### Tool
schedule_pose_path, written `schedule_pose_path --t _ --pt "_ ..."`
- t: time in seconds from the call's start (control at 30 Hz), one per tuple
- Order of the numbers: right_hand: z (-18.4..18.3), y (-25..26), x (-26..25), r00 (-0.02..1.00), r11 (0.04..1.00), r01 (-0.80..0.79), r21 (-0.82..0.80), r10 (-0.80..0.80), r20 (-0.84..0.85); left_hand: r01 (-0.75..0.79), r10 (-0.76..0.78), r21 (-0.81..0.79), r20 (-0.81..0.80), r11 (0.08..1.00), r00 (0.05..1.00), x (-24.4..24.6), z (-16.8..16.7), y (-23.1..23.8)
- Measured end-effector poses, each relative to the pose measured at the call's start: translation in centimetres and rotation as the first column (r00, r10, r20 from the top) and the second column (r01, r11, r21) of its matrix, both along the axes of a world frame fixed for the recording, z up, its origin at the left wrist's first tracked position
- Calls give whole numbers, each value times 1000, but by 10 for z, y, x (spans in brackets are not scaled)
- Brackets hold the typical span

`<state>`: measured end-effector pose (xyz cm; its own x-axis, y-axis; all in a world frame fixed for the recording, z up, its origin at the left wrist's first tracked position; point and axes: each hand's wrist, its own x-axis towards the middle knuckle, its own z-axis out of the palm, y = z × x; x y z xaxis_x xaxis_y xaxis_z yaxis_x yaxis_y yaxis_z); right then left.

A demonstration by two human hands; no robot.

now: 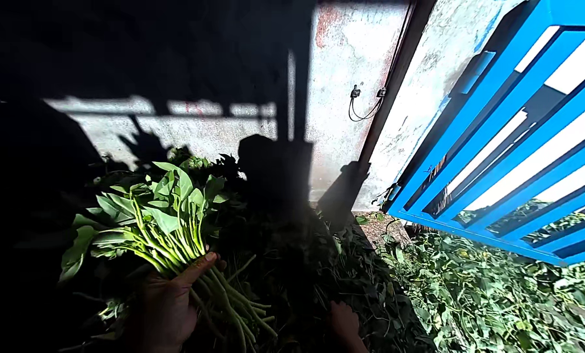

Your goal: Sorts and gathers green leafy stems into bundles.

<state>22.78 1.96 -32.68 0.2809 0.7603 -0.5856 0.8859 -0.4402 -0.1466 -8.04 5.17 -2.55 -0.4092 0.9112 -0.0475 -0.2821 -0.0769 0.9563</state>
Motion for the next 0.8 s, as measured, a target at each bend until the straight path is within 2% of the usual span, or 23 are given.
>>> schedule_pose_path --t 0.07,0.1,0.13,0.2,0.23,0.27,0.3,0.33,0.37,0.4,0.43,0.47,0.5,0.6,0.73,0.8 --pt "9 4 -5 998 994 31 101 -25 -56 9 -9 -27 1 1000 1000 2 -2 2" --pt "19 5 -10 994 972 72 223 -52 -94 15 -14 -39 6 999 1000 3 -3 3" --pt "30 3 -16 989 912 118 393 -71 -131 17 -17 -52 10 999 1000 5 -4 3" --pt "48 0 -28 974 686 208 698 -82 -209 9 -8 -68 15 998 1000 9 -5 5" --pt "54 -2 -31 966 666 241 706 -96 -239 5 -4 -68 19 998 1000 11 -6 5" --pt "62 -4 -30 951 772 274 573 -131 -279 6 -4 -70 23 998 1000 14 -7 5" --pt "69 -3 -26 929 887 287 362 -167 -329 12 -10 -72 22 997 1000 15 -9 4" --pt "75 -2 -24 902 924 293 245 -182 -392 20 -19 -77 20 997 1000 17 -10 4" --pt "83 -5 -26 872 904 328 272 -179 -456 29 -28 -82 22 996 999 19 -11 5" --pt "93 -11 -31 838 823 402 402 -154 -523 33 -31 -85 22 996 999 22 -11 6" --pt "101 -17 -39 801 680 488 547 -99 -591 35 -33 -88 20 995 999 23 -12 6" --pt "105 -22 -45 763 546 557 626 -38 -645 34 -32 -96 18 995 999 23 -13 5" --pt "106 -26 -48 720 483 604 634 9 -694 31 -30 -104 11 994 999 24 -15 5" --pt "106 -33 -44 580 537 675 507 39 -814 45 -46 -121 0 992 999 28 -19 6" --pt "125 -45 -54 528 445 695 565 218 -821 53 -59 -162 -31 985 998 33 -24 8" --pt "133 -52 -62 538 421 671 611 290 -791 78 -88 -169 -48 982 995 34 -28 10"
